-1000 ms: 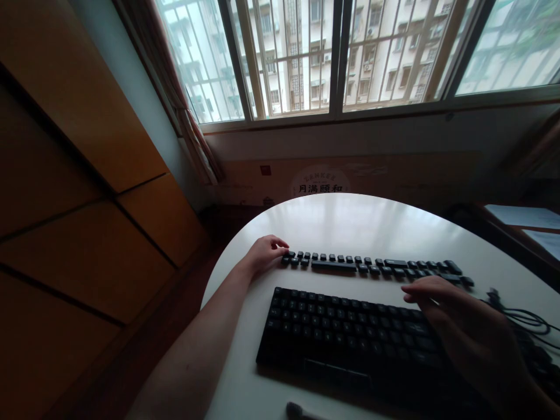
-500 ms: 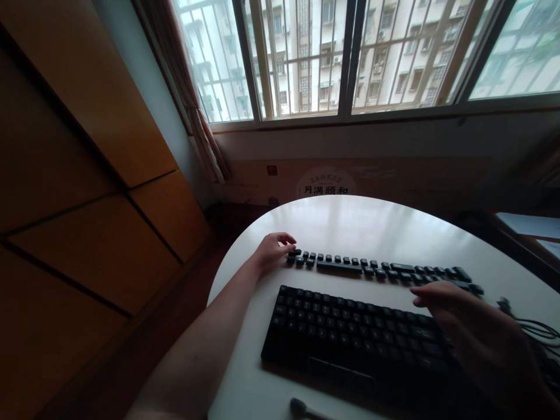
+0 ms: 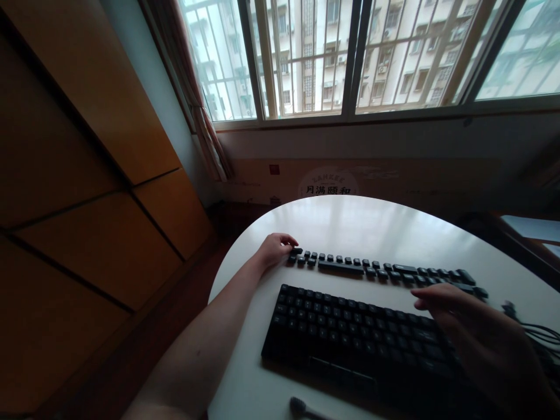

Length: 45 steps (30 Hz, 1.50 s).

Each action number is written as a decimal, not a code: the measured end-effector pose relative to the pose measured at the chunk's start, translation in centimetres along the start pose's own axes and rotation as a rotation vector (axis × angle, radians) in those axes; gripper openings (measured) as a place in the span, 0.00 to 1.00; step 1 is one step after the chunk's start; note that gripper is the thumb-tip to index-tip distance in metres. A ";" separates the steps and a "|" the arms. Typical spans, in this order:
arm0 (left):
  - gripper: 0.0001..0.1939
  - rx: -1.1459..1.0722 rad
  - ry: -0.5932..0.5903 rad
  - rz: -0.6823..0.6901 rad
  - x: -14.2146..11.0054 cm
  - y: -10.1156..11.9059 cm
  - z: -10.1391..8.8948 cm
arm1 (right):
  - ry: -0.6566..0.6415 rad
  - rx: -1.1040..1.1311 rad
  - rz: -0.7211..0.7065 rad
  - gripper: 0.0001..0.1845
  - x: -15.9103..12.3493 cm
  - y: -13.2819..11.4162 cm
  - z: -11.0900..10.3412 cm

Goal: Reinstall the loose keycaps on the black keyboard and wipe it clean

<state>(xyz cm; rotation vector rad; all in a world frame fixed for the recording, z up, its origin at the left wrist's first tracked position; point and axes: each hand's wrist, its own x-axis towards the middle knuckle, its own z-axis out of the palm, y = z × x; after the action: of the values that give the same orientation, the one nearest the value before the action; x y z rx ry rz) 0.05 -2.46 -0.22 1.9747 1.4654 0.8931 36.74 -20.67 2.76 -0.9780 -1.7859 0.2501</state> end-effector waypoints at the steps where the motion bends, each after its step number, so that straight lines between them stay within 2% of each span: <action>1: 0.13 -0.008 -0.002 0.003 -0.1 0.0 0.0 | 0.001 -0.001 0.004 0.11 0.0 0.0 0.0; 12: 0.14 -0.003 -0.023 0.033 0.0 0.0 0.2 | -0.007 0.006 0.024 0.10 0.1 -0.2 0.1; 19: 0.09 0.048 -0.048 0.029 -0.3 -0.3 -0.8 | -0.038 -0.003 0.025 0.10 -0.1 0.1 0.1; 26: 0.09 0.121 -0.037 0.042 -0.3 -0.5 -1.2 | -0.039 0.007 0.024 0.11 -0.2 0.5 -0.1; 32: 0.10 0.064 -0.038 0.045 0.3 -1.3 -0.9 | -0.077 0.007 0.107 0.10 -0.1 1.9 -0.1; 36: 0.14 0.022 0.011 0.018 0.2 -1.5 -0.8 | -0.094 -0.001 0.162 0.10 -0.3 3.0 0.1; 40: 0.10 0.059 0.082 0.029 -0.6 -0.1 -1.1 | -0.091 -0.016 0.164 0.10 -0.3 3.3 0.3; 42: 0.08 0.090 0.097 0.064 -0.9 1.7 -1.5 | -0.088 -0.013 0.163 0.10 -0.3 3.1 0.4; 45: 0.09 0.087 0.086 0.160 -1.7 5.5 -2.6 | -0.089 -0.002 0.180 0.10 -0.3 2.8 0.3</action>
<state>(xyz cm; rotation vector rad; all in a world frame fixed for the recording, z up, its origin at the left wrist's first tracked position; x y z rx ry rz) 1.18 -5.58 5.18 2.1671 1.4303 1.0092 37.90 -18.99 0.84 -1.1470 -1.7792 0.4102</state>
